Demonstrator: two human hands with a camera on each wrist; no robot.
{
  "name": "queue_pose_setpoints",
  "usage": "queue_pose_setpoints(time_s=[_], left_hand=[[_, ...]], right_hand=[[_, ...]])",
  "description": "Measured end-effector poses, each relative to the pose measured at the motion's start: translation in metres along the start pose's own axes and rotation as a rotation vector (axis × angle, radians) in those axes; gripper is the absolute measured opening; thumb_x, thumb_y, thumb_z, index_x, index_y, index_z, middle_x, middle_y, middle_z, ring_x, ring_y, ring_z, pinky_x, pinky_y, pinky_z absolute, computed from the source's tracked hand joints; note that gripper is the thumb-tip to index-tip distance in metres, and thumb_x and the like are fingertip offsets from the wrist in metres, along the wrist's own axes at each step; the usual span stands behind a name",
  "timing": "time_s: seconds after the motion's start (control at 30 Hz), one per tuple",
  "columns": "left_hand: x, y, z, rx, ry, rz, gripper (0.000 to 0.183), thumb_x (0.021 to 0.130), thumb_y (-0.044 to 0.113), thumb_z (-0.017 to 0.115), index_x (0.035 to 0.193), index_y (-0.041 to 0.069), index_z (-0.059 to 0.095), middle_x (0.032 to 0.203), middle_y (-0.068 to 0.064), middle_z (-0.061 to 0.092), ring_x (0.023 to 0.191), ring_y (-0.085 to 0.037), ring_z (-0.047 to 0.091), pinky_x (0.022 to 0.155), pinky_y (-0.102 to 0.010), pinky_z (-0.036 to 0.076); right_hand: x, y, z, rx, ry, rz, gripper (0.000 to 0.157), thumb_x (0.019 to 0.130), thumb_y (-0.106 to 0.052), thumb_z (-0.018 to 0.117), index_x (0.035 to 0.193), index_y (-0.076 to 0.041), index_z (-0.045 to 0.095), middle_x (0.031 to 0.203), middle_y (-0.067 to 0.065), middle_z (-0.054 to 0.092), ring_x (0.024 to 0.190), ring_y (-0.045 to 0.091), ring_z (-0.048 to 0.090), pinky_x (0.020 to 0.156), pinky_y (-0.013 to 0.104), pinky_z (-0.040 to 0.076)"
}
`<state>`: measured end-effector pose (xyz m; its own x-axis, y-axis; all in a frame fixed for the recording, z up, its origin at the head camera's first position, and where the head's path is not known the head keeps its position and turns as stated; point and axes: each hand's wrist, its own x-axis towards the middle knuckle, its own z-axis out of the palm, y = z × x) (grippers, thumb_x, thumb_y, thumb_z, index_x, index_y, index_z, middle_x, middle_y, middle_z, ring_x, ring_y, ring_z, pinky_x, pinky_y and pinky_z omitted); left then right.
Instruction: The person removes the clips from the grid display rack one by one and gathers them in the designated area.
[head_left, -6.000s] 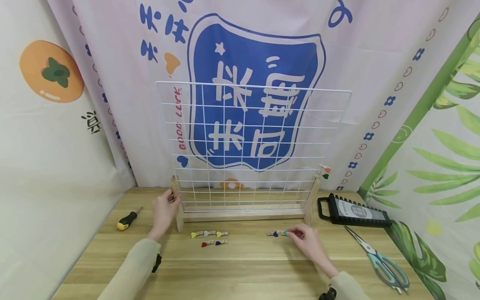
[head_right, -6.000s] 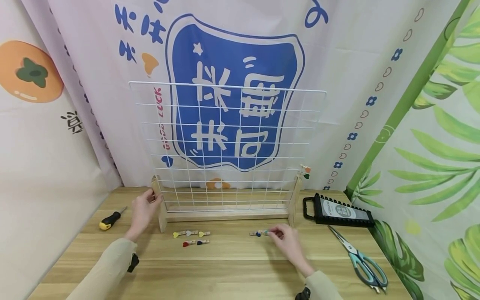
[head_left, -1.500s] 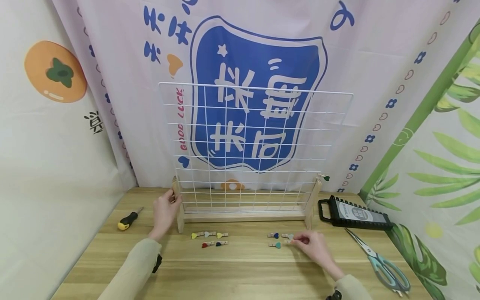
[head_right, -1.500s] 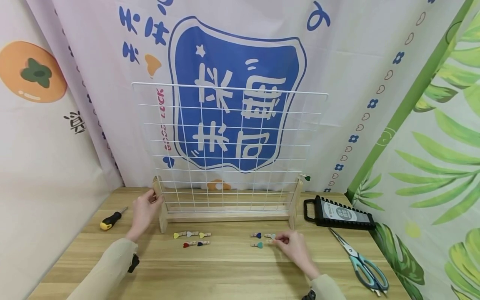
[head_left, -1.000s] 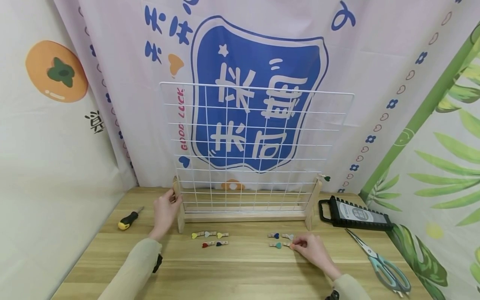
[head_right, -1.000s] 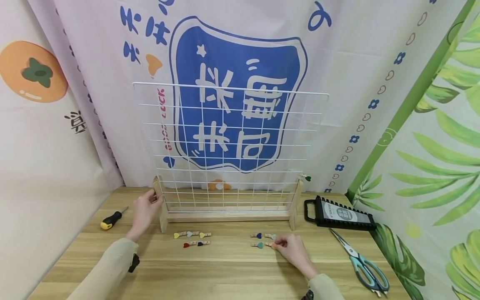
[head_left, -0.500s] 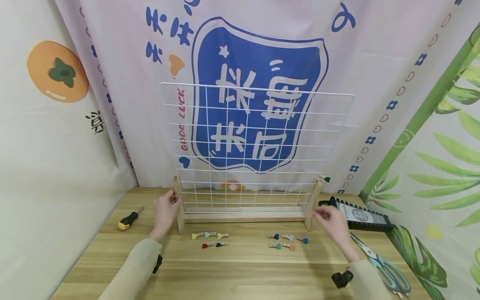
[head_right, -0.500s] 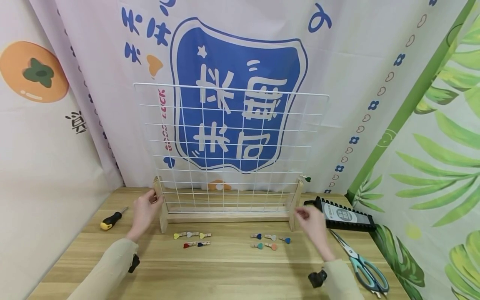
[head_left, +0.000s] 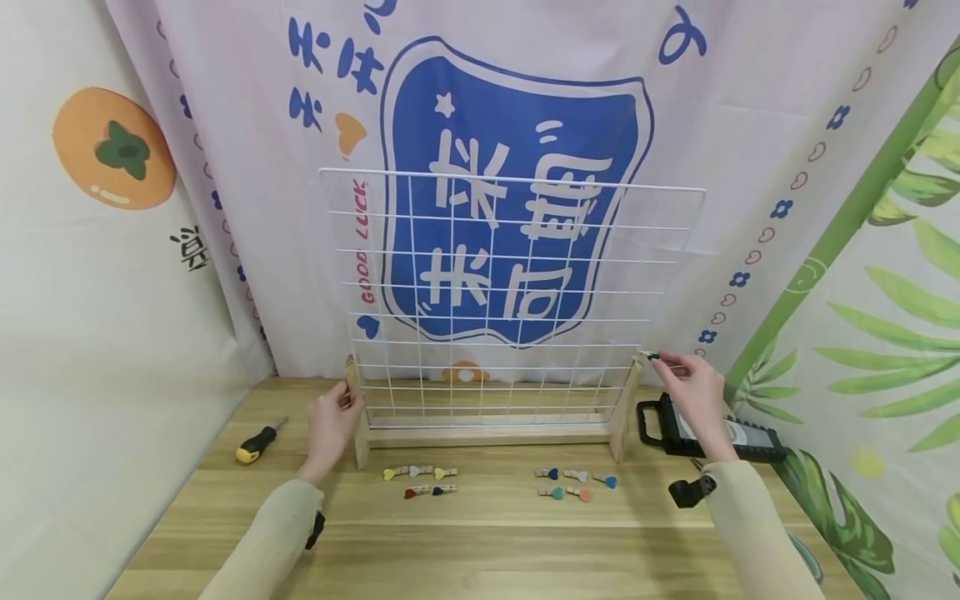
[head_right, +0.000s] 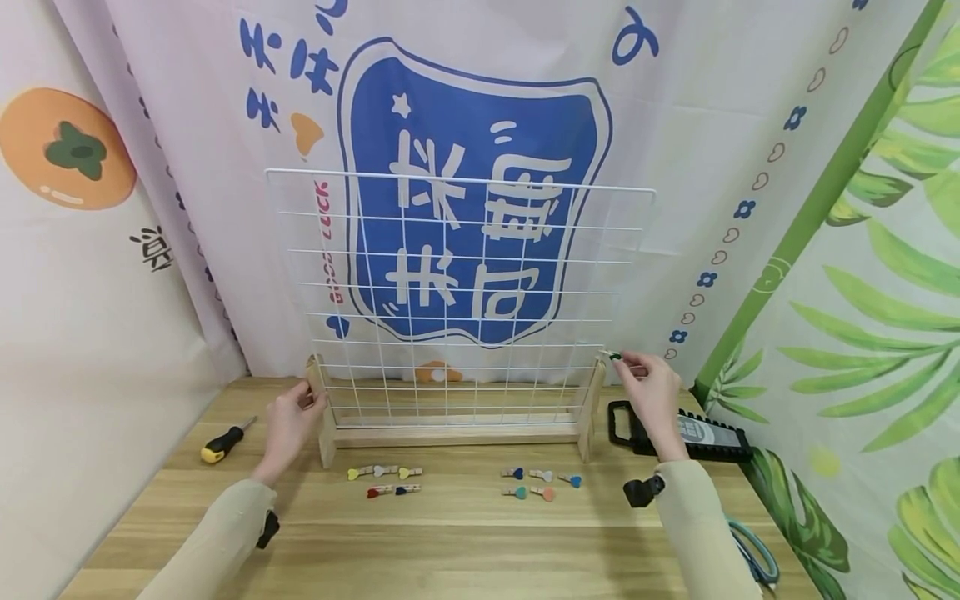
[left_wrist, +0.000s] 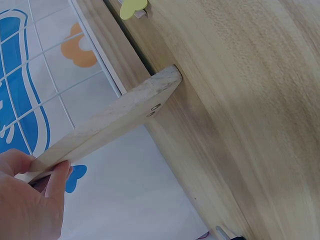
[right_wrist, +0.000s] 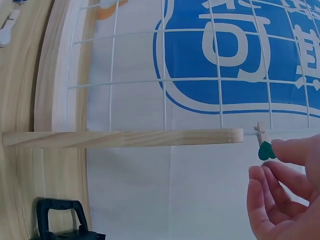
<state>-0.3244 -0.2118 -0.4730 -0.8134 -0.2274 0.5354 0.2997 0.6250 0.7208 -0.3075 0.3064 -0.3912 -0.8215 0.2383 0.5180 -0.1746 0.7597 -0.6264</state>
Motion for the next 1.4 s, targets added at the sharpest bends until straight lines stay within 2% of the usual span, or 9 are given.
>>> queue_pose_setpoints(time_s=[0.23,0.47,0.83,1.03,1.2,1.4], left_hand=[[0.000,0.000,0.002,-0.002,-0.006,-0.008,0.009,0.087,-0.006,0.062,0.094,-0.010,0.067,0.097,-0.034,0.071,0.088,-0.046,0.073,0.072,-0.046,0.062],[0.000,-0.001,0.004,0.003,-0.006,-0.005,0.005,0.087,-0.005,0.063,0.088,-0.009,0.066,0.095,-0.033,0.071,0.087,-0.045,0.073,0.072,-0.046,0.063],[0.000,-0.001,0.004,-0.013,-0.012,-0.005,0.007,0.087,-0.006,0.064,0.092,-0.010,0.067,0.096,-0.033,0.071,0.088,-0.046,0.073,0.072,-0.047,0.063],[0.000,-0.002,0.003,-0.005,-0.005,-0.007,0.006,0.087,-0.006,0.064,0.090,-0.010,0.067,0.095,-0.032,0.072,0.087,-0.045,0.073,0.072,-0.046,0.063],[0.000,-0.002,0.003,0.006,-0.003,-0.005,0.005,0.087,-0.005,0.064,0.088,-0.009,0.066,0.094,-0.032,0.072,0.085,-0.044,0.074,0.071,-0.046,0.063],[0.002,-0.003,0.002,0.018,-0.005,-0.006,0.005,0.087,-0.004,0.064,0.083,-0.007,0.064,0.093,-0.032,0.072,0.084,-0.044,0.074,0.070,-0.045,0.064]], right_hand=[[0.003,0.000,0.002,0.016,0.027,0.034,0.024,0.095,-0.022,0.067,0.103,0.000,0.073,0.097,0.022,0.075,0.064,-0.020,0.045,0.054,0.005,0.041],[0.002,0.002,0.003,0.025,0.071,0.009,0.022,0.094,-0.020,0.069,0.099,0.001,0.074,0.090,0.023,0.075,0.061,-0.017,0.045,0.049,0.007,0.038],[0.001,0.008,-0.001,0.016,0.126,0.002,0.020,0.093,-0.019,0.069,0.096,0.000,0.075,0.087,0.021,0.075,0.060,-0.017,0.044,0.049,0.006,0.038],[-0.012,0.011,-0.008,-0.009,0.091,0.024,0.021,0.094,-0.021,0.068,0.100,-0.001,0.073,0.091,0.020,0.074,0.064,-0.017,0.044,0.055,0.006,0.038],[-0.030,0.017,-0.006,-0.019,0.061,0.023,0.021,0.094,-0.020,0.068,0.101,-0.001,0.073,0.091,0.019,0.074,0.065,-0.018,0.044,0.058,0.004,0.039],[-0.057,0.026,0.005,-0.008,-0.053,0.029,0.017,0.093,-0.017,0.069,0.101,-0.002,0.073,0.090,0.016,0.074,0.067,-0.014,0.050,0.058,0.007,0.048]])
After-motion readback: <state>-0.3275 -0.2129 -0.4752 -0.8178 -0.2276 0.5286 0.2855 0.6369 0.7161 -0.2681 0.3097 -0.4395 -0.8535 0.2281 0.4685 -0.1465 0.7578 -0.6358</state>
